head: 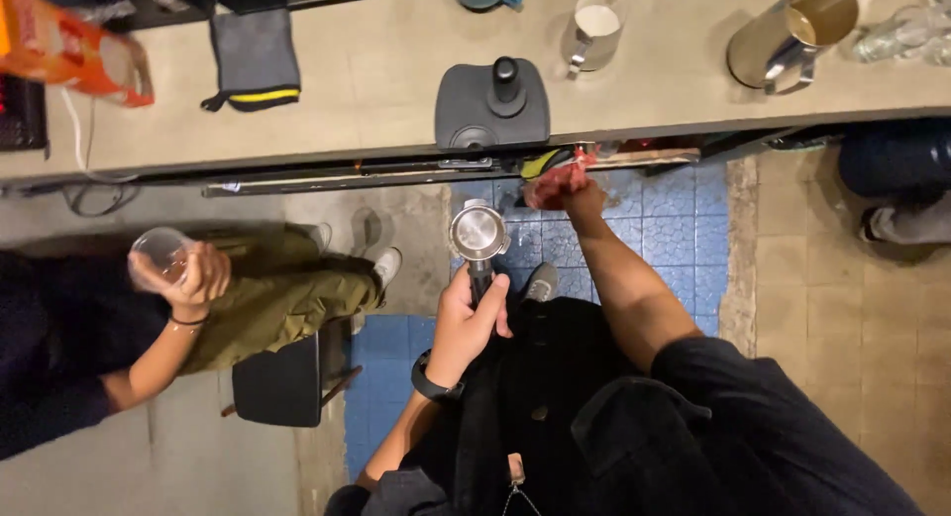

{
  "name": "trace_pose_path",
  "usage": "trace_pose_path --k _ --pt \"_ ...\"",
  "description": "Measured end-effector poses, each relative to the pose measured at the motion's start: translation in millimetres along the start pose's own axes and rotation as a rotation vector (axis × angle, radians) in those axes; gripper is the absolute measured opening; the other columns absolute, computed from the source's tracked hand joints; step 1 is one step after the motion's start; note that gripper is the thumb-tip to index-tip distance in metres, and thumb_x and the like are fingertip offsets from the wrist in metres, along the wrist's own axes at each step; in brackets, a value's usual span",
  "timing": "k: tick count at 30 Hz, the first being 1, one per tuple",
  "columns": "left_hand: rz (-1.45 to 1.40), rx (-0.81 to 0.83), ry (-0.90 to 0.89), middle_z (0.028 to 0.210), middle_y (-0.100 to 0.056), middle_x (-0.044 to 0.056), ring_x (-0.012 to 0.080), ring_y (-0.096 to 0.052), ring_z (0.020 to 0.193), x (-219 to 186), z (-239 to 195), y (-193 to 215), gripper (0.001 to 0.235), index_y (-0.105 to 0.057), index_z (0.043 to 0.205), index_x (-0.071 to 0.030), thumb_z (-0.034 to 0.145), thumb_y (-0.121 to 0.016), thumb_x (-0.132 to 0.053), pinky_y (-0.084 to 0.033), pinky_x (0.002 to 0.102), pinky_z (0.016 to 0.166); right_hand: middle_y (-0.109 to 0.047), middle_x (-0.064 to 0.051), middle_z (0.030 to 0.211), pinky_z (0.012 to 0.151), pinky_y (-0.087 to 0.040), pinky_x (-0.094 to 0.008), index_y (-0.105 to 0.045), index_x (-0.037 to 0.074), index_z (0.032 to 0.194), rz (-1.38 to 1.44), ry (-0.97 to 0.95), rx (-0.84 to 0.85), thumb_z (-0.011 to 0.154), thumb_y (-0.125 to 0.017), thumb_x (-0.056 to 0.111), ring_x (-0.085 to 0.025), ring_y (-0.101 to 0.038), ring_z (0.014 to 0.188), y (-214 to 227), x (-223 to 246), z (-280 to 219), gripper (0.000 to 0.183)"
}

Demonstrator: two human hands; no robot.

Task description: Preparing an iced coffee drink by grinding coffee beans, tamping the grounds in a portafilter, pulling espresso shots, and mixing with milk.

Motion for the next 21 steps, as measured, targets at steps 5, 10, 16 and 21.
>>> trace_pose_path --k 5,10,16,21 --pt "-0.017 0.000 -0.034 0.045 -0.060 0.014 0.0212 -0.067 0.044 6 1 -5 0.019 -0.057 0.085 -0.004 0.103 -0.059 -0.009 -0.054 0.027 0.053 -0.067 -0.004 0.131 0.106 -0.038 -0.060 -0.063 0.026 0.132 -0.074 0.137 0.110 0.088 -0.062 0.048 -0.030 -0.064 0.123 98 -59 -150 0.049" --pt "-0.062 0.056 -0.042 0.044 -0.059 0.014 0.0222 -0.067 0.043 14 9 -16 0.016 -0.058 0.087 -0.005 0.102 -0.061 -0.009 -0.054 0.026 0.053 -0.075 -0.016 0.097 0.083 -0.054 -0.048 -0.072 0.019 0.090 0.260 0.122 0.245 0.075 -0.082 0.052 -0.038 -0.071 0.101 94 -46 -189 0.037" --pt "-0.142 0.148 -0.028 0.047 -0.059 0.015 0.0230 -0.066 0.043 43 34 -28 0.012 -0.056 0.094 -0.003 0.103 -0.060 -0.010 -0.053 0.026 0.048 -0.062 -0.003 0.089 0.073 -0.045 -0.030 -0.048 0.005 0.119 0.942 0.006 0.316 0.088 -0.065 0.011 -0.018 -0.062 0.081 106 -61 -256 0.035" --pt "-0.139 0.203 -0.103 0.051 -0.060 0.015 0.0235 -0.068 0.045 70 49 -31 0.011 -0.053 0.102 -0.002 0.105 -0.059 -0.011 -0.055 0.028 0.049 -0.069 -0.013 0.084 0.051 -0.055 -0.030 -0.063 0.003 0.118 1.258 -0.223 0.410 0.107 -0.053 0.033 -0.019 -0.070 0.064 136 -56 -303 0.034"
Point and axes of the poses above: each hand's wrist, its own z-axis towards the middle knuckle, its own y-axis out of the back of the hand, x = y × z, the point moved 3 cm from there along z, towards the middle knuckle
